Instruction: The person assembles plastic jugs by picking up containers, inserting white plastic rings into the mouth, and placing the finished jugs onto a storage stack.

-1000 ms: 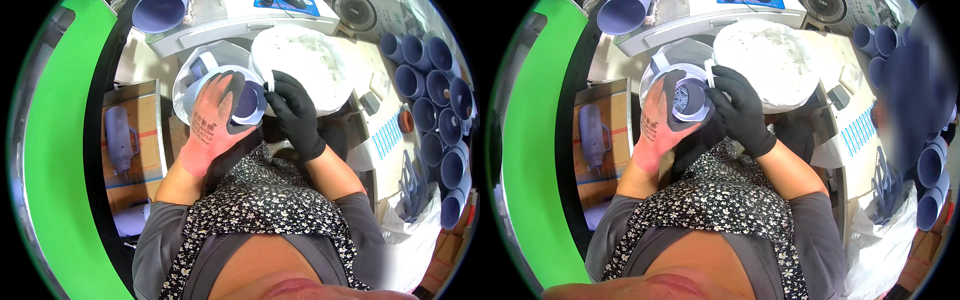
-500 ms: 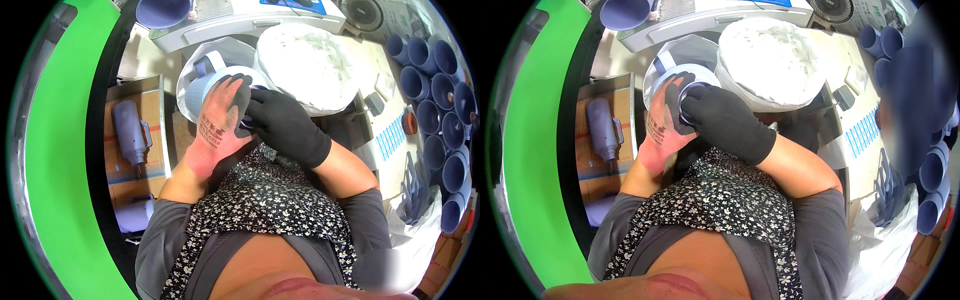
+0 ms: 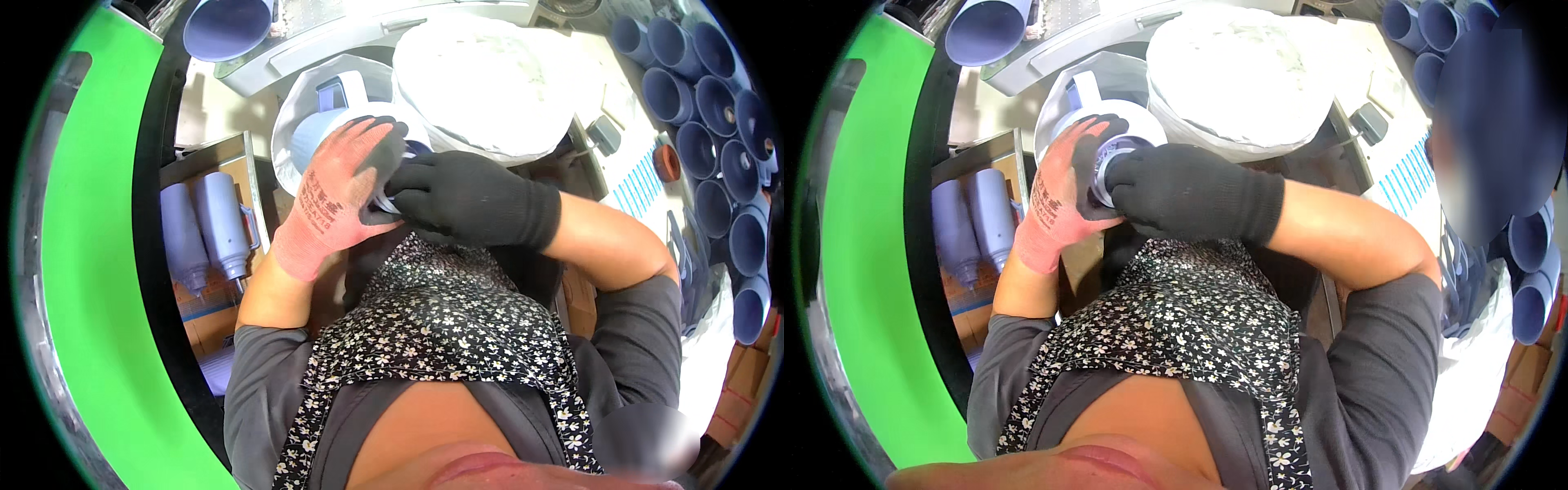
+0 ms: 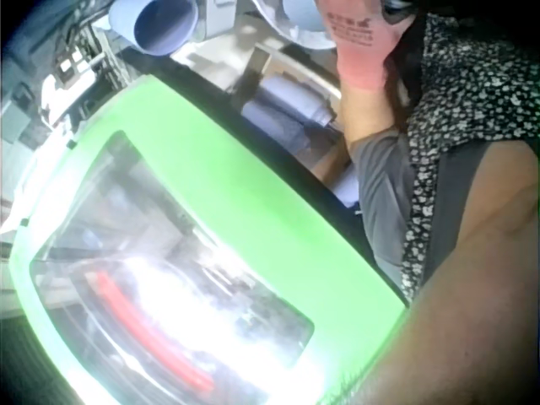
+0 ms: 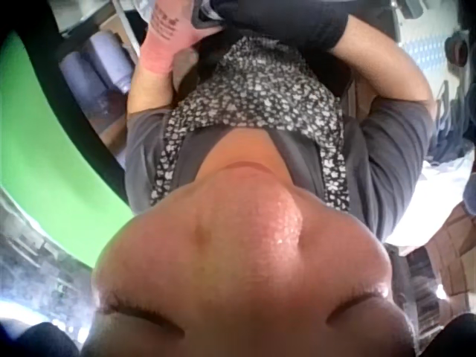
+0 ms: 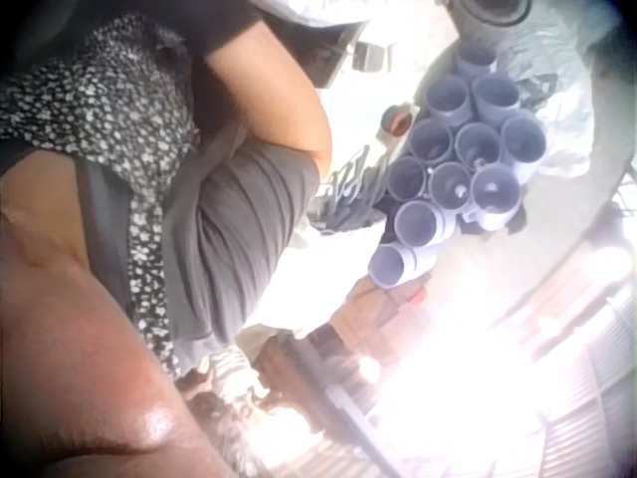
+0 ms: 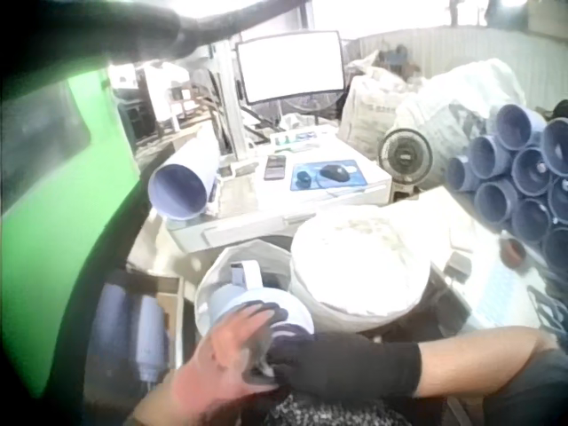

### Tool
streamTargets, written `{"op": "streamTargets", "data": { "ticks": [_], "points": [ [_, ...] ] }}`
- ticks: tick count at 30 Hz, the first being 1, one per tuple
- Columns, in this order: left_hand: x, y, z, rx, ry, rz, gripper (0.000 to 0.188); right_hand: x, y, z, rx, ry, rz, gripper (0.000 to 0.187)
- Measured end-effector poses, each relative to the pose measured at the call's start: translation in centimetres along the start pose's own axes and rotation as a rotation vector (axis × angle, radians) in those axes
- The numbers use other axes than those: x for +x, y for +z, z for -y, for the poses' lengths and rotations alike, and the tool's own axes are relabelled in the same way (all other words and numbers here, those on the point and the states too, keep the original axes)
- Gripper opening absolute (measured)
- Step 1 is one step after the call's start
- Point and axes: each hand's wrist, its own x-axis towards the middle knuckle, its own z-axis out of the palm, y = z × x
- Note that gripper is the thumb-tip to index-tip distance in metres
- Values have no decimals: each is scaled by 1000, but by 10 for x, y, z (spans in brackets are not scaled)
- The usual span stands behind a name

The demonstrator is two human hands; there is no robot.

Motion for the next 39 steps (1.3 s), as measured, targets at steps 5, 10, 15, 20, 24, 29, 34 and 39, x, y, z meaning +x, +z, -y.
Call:
{"op": "streamTargets", "data": {
  "ticks": [5, 10, 15, 20, 24, 29, 34, 39],
  "points": [
    [-2, -6, 10, -37, -56, -99, 86, 8, 13, 15, 112, 110, -345, 27],
    [0, -6, 1, -30, -109, -97, 84, 18, 16, 8, 73, 210, -196, 28],
    [1, -3, 1, -25, -122, -77, 78, 18, 29, 13, -146, 250, -179, 27],
    [9, 5, -6, 14, 71, 41, 51, -12, 23, -2, -22, 125, 36, 16],
    [18, 16, -11, 41, 152, 196, 38, -22, 23, -9, 279, 129, 2, 13],
    [24, 24, -21, 68, 147, 231, 35, -36, 30, -5, 190, 184, -68, 12],
    [21, 25, -27, 154, 309, 364, 76, -54, 78, -6, 110, 185, -234, 14],
    [-1, 19, 65, -103, -271, -195, 62, 18, 30, 11, 88, 787, 90, 20]
  ]
}}
